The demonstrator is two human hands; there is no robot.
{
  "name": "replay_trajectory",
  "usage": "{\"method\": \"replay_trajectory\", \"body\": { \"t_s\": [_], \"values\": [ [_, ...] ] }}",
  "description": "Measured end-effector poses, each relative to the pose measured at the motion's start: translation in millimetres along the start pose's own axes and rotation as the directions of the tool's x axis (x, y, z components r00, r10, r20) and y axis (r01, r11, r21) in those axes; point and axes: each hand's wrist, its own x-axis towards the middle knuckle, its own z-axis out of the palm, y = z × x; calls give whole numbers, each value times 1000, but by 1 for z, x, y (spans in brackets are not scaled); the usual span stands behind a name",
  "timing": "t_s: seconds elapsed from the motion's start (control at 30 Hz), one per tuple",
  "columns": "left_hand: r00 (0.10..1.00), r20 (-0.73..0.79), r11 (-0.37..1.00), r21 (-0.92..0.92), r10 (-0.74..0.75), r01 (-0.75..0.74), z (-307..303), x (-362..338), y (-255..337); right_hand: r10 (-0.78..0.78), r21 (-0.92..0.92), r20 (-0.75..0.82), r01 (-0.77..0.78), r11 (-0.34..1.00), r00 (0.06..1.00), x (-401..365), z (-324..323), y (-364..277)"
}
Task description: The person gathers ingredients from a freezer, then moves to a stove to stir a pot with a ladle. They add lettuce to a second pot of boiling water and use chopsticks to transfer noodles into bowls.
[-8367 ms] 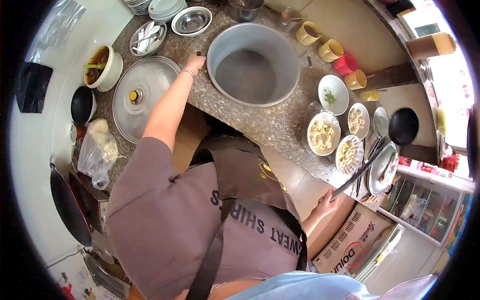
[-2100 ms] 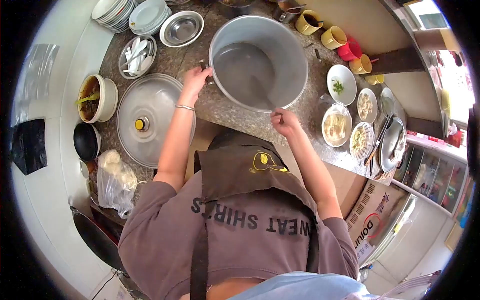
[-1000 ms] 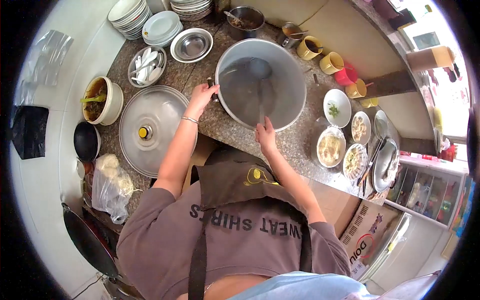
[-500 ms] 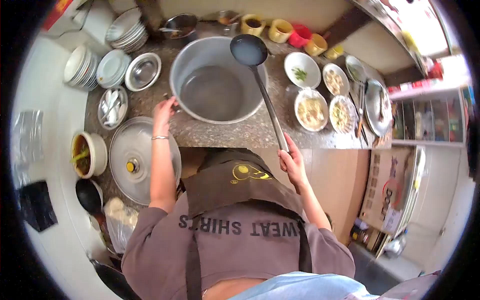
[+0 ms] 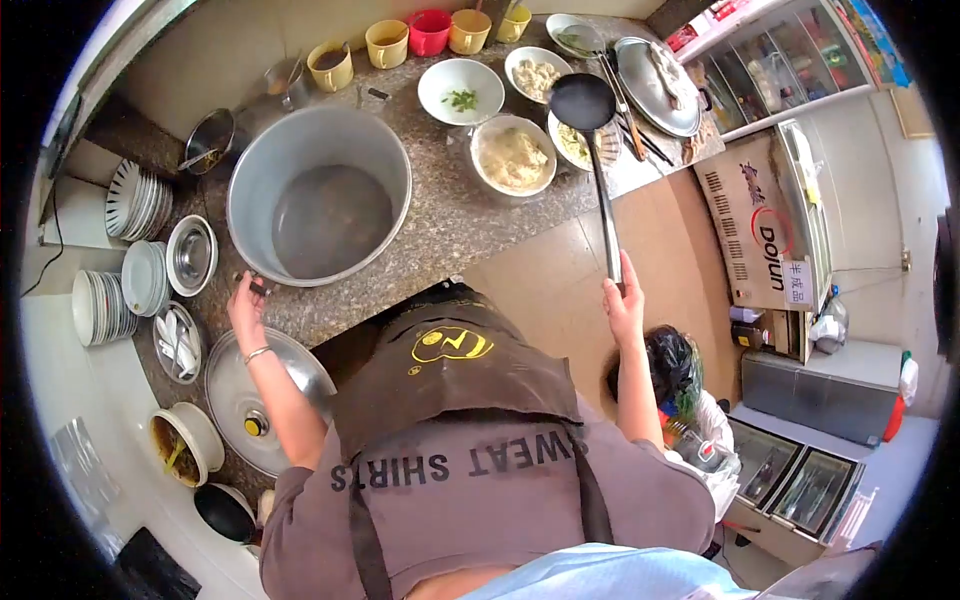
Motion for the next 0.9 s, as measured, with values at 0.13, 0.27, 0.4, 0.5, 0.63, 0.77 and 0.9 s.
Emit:
{"method": "replay_trajectory", "body": {
  "t_s": [0.13, 0.27, 0.4, 0.5, 0.63, 0.77, 0.9],
  "values": [
    [1000, -17, 1000, 10, -2, 2, -1, 2, -2, -83, -152, -117, 65, 986, 990, 7, -24, 27],
    [999, -27, 1000, 23, -20, 20, -3, 7, -4, -21, -165, -169, -7, 986, 985, 5, -39, 36],
    [999, -26, 999, 39, -20, 21, -2, 5, -2, -12, -179, -203, -25, 984, 979, 5, -45, 46],
    [998, -62, 999, 46, -20, 22, 2, 1, 0, -106, -285, -234, 36, 958, 967, 7, -51, 59],
    [999, -38, 1000, 21, -21, 22, 0, 3, -2, 116, -389, -270, -219, 895, 956, 2, -47, 23],
    [998, -46, 999, 6, -38, 39, -2, 7, -4, -167, -531, -263, 2, 847, 950, 3, -50, 36],
    [999, -40, 1000, 2, -23, 23, -1, 3, -4, -403, -759, -236, 91, 644, 884, 2, -48, 27]
  ]
}}
